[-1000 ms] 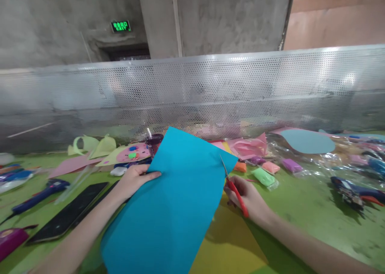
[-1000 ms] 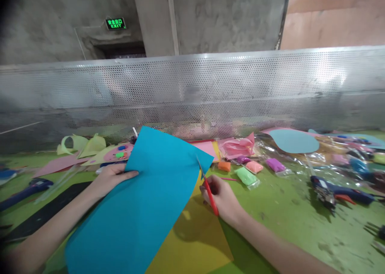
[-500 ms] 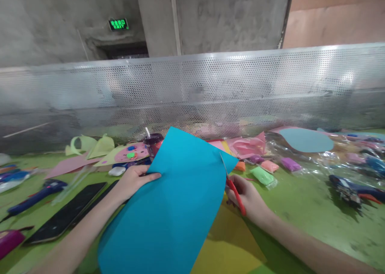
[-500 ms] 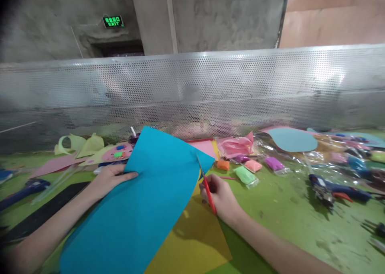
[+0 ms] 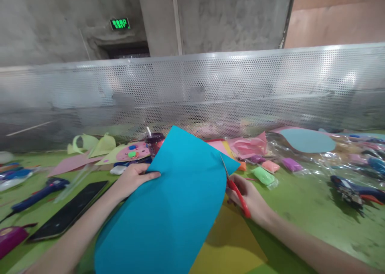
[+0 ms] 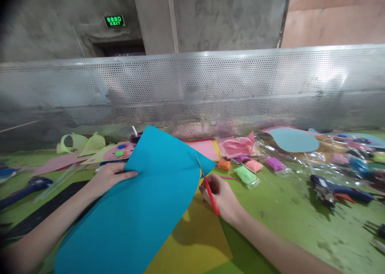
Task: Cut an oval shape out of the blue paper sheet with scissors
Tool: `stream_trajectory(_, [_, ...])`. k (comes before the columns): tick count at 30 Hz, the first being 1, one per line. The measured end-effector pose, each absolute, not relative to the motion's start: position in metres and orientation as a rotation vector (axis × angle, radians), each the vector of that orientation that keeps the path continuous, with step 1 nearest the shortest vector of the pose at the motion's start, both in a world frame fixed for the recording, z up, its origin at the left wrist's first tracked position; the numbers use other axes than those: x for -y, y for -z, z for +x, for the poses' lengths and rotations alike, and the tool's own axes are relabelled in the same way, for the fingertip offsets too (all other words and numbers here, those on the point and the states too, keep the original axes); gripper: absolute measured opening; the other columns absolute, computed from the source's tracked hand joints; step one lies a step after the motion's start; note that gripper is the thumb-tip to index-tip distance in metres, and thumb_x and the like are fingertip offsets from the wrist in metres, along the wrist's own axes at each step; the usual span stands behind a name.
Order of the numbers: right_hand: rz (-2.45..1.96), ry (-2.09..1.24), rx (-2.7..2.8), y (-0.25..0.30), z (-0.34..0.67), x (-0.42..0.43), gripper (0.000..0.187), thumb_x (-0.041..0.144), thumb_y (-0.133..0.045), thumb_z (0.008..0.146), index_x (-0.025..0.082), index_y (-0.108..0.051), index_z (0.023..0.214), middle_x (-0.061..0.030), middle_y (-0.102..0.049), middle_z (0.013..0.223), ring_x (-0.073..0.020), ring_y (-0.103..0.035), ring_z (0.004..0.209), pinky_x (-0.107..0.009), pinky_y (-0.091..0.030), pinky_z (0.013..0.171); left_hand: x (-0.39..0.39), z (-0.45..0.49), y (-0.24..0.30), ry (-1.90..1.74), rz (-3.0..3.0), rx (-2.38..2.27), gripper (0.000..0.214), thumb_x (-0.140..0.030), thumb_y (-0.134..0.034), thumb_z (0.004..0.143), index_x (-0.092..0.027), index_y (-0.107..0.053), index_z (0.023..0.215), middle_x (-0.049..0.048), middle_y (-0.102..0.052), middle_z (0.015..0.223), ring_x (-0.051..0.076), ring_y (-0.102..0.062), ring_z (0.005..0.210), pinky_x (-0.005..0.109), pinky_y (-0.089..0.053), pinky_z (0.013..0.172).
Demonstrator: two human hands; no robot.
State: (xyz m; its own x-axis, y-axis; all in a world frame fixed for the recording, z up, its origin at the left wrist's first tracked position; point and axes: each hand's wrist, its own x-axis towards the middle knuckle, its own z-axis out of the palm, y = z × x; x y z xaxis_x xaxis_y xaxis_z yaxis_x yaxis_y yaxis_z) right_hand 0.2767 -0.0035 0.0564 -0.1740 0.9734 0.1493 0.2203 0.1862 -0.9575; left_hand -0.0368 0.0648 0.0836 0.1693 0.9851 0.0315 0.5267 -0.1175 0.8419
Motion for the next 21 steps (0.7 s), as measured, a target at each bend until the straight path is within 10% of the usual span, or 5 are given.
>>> stream_trajectory(21, [-1.156, -1.134, 1.597, -0.056, 0.2787, 0.0013, 0.022, 0.035, -0.053, 0.076, 0.017, -0.042, 0.075, 0.0035, -0.042, 0.068, -0.0084, -0.043, 0.057, -0.025, -0.045, 0.057, -0.0638, -0.0403, -0.0863, -0.855, 1.667, -1.36, 0.034, -0.043, -0.07, 0.06, -0.018, -0.067, 0.084, 0.0016, -0.071, 0.08, 0.022, -0.066, 0.07, 0.033, -0.053, 0.068])
